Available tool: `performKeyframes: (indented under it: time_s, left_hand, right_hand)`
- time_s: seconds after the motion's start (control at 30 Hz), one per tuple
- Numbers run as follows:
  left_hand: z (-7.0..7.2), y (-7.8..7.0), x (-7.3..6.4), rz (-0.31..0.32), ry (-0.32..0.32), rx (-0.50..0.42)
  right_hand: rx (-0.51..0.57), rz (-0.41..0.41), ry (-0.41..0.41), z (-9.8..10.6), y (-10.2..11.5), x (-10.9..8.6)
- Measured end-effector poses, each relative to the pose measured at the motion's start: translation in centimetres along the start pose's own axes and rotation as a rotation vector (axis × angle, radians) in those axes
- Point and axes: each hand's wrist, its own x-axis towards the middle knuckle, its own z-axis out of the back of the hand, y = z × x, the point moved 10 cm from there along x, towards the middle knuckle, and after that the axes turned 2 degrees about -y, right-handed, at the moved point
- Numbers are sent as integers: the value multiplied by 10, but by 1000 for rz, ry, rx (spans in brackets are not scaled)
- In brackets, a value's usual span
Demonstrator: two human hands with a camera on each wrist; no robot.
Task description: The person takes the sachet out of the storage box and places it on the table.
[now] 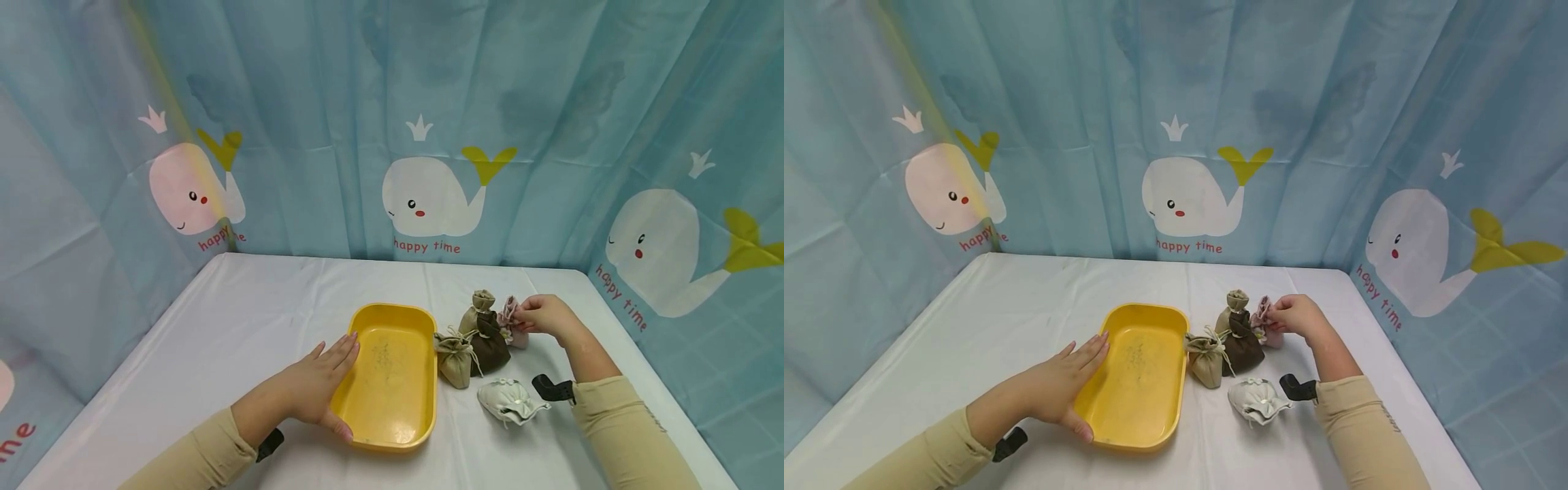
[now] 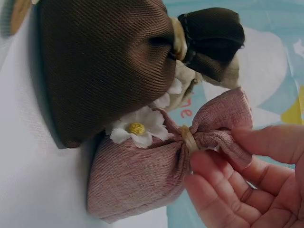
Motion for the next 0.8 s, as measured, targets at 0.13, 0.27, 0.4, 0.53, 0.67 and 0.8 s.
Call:
performKeyframes:
  time_s: [0.13, 0.27, 0.4, 0.53, 0.67, 0.8]
  left_hand:
    - [1, -1, 0, -6, -1, 14]
    - [2, -1, -1, -11, -7, 18]
    - [3, 0, 0, -11, -7, 15]
    - [2, 0, 2, -8, -4, 8]
    - [3, 1, 3, 3, 19, -16]
    - [13, 11, 7, 70, 10, -37]
  right_hand:
    - [-44, 13, -27, 10, 5, -3]
    - [-72, 13, -52, 20, 8, -4]
    - [-124, 43, -68, 29, 13, -6]
    - [-221, 73, -80, 37, 20, -7]
    - [-328, 129, -104, 42, 31, -9]
    - [-423, 201, -138, 42, 44, -11]
